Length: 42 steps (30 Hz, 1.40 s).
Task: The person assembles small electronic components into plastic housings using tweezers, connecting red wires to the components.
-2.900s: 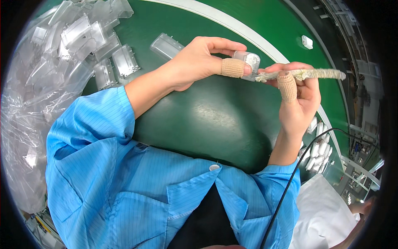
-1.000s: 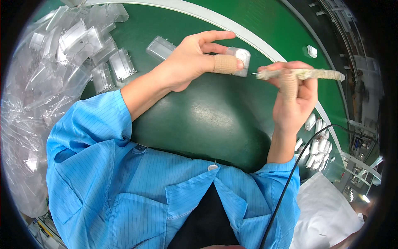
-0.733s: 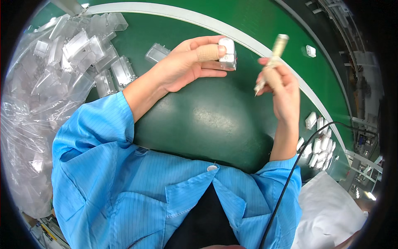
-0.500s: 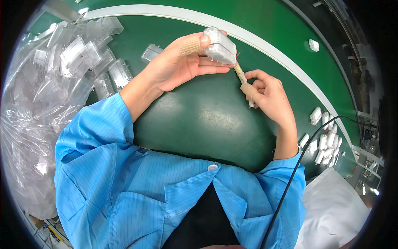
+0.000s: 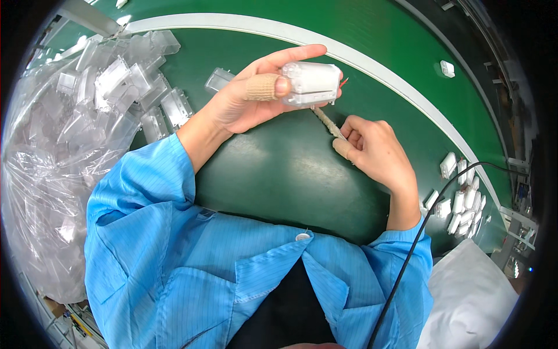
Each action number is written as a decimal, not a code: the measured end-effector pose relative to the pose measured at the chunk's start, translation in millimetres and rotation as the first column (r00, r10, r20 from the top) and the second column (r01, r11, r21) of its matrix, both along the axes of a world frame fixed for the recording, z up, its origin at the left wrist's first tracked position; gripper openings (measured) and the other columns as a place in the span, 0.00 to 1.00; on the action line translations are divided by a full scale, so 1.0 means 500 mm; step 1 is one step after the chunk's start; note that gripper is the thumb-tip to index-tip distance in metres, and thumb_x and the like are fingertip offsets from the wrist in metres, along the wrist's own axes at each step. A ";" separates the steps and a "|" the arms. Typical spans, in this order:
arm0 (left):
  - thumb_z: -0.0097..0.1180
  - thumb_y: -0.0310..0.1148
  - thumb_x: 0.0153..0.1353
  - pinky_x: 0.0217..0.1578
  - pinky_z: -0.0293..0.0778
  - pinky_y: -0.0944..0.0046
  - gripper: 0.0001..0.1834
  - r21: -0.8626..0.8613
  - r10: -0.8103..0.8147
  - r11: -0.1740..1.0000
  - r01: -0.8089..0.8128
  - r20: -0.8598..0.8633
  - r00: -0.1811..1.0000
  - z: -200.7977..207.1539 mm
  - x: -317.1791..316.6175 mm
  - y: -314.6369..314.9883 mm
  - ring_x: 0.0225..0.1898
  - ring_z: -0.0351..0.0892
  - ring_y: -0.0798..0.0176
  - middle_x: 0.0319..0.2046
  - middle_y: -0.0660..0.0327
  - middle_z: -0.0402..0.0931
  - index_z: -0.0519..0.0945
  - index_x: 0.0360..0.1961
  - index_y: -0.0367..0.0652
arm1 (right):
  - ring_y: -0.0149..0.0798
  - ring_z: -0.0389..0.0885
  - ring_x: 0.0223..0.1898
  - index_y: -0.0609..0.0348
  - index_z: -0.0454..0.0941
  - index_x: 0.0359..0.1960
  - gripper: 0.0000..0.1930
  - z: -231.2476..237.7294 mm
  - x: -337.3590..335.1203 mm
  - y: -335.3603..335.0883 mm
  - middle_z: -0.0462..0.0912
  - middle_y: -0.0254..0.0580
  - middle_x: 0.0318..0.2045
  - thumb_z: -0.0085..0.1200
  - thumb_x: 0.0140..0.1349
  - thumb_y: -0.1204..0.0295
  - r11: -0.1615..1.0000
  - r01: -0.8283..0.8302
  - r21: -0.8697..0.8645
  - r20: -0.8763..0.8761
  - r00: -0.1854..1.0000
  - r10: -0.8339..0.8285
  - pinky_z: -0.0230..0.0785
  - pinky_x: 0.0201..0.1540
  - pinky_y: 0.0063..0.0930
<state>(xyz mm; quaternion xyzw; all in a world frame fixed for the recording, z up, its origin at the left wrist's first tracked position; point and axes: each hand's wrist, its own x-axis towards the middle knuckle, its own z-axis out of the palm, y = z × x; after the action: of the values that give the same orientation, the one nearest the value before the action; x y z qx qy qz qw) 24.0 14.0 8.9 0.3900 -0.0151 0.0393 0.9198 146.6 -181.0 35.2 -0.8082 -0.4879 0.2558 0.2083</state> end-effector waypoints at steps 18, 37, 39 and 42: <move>0.72 0.48 0.36 0.60 0.61 0.51 0.53 -0.054 -0.118 0.991 0.121 0.050 0.992 0.005 -0.003 0.007 0.61 0.61 0.40 0.60 0.40 0.58 0.60 0.63 0.39 | 0.30 0.67 0.13 0.65 0.74 0.22 0.09 0.006 -0.003 0.003 0.68 0.39 0.10 0.58 0.47 0.72 1.000 0.013 -0.028 0.024 1.000 -0.012 0.59 0.18 0.25; 0.68 0.43 0.47 0.55 0.66 0.63 0.40 0.196 0.090 0.976 -0.097 0.044 0.995 -0.016 -0.005 -0.006 0.52 0.71 0.63 0.49 0.59 0.72 0.66 0.59 0.40 | 0.45 0.74 0.17 0.63 0.74 0.22 0.09 0.008 -0.007 0.011 0.73 0.46 0.13 0.57 0.47 0.70 0.997 0.030 -0.069 0.004 1.000 -0.030 0.65 0.23 0.35; 0.68 0.41 0.47 0.55 0.66 0.64 0.39 0.206 0.099 0.973 -0.106 0.043 0.994 -0.014 -0.006 -0.005 0.51 0.71 0.64 0.49 0.60 0.72 0.66 0.59 0.40 | 0.44 0.74 0.17 0.64 0.74 0.22 0.09 0.010 -0.008 0.013 0.73 0.46 0.13 0.57 0.47 0.70 0.995 0.044 -0.088 0.009 0.999 -0.043 0.65 0.23 0.34; 0.68 0.39 0.48 0.54 0.66 0.65 0.38 0.203 0.076 0.976 -0.081 0.031 0.997 -0.011 -0.010 -0.004 0.51 0.70 0.65 0.48 0.61 0.71 0.67 0.59 0.40 | 0.44 0.75 0.17 0.63 0.74 0.22 0.09 0.010 -0.011 0.015 0.73 0.46 0.14 0.57 0.47 0.70 0.995 0.042 -0.091 0.006 0.999 -0.042 0.66 0.24 0.34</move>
<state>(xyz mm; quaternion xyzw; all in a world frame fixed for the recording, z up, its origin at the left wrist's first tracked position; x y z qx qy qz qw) 19.2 11.7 3.6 0.4822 -0.0141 0.0784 0.8725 141.1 -173.7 40.2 -0.8276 -0.4590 0.2715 0.1755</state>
